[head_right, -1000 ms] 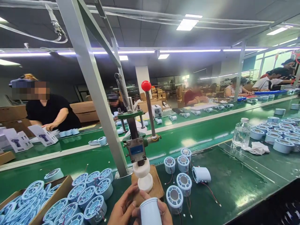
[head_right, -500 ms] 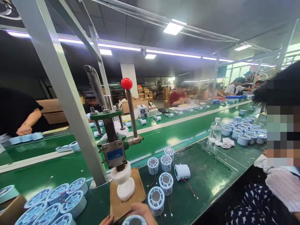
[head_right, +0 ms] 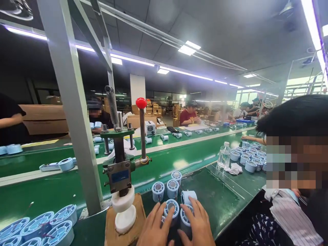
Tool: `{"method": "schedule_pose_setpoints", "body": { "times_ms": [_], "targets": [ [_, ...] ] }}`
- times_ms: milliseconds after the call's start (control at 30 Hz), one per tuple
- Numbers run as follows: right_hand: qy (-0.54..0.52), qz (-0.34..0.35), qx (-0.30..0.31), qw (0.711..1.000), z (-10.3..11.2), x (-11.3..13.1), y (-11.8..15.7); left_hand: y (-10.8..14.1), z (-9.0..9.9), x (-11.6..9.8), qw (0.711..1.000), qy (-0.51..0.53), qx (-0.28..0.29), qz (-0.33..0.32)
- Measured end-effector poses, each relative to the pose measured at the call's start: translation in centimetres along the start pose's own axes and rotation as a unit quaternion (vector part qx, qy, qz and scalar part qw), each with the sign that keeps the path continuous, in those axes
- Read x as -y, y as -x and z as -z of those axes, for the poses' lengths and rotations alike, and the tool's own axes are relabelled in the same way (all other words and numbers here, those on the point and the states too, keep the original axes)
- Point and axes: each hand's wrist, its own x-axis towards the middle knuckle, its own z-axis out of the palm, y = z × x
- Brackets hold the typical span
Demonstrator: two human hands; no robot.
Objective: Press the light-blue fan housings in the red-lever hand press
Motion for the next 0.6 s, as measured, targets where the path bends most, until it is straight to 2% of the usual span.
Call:
{"method": "schedule_pose_setpoints", "body": {
  "times_ms": [100, 200, 267, 433, 600],
  "targets": [
    [0.046, 0.010, 0.088, 0.995, 1.2, 0.3, -2.4, -2.5, -1.9, -0.5, 0.999, -0.036, 0.030, -0.015],
    [0.071, -0.009, 0.208, 0.975, 2.6, 1.2, -5.0, -3.3, -3.2, 0.3, 0.996, -0.070, 0.046, -0.012],
    [0.076, -0.018, 0.231, 0.970, 2.9, 1.6, -6.1, -3.4, -3.6, 0.6, 0.995, -0.085, 0.042, 0.005],
    [0.087, -0.059, 0.128, 0.986, 1.8, 0.9, -6.3, -3.5, -4.1, 0.3, 0.991, -0.122, 0.014, 0.060],
    [0.012, -0.106, 0.010, 0.994, 1.0, -1.1, -5.4, -3.9, -4.2, -0.4, 0.991, -0.111, 0.001, 0.070]
  ]
}}
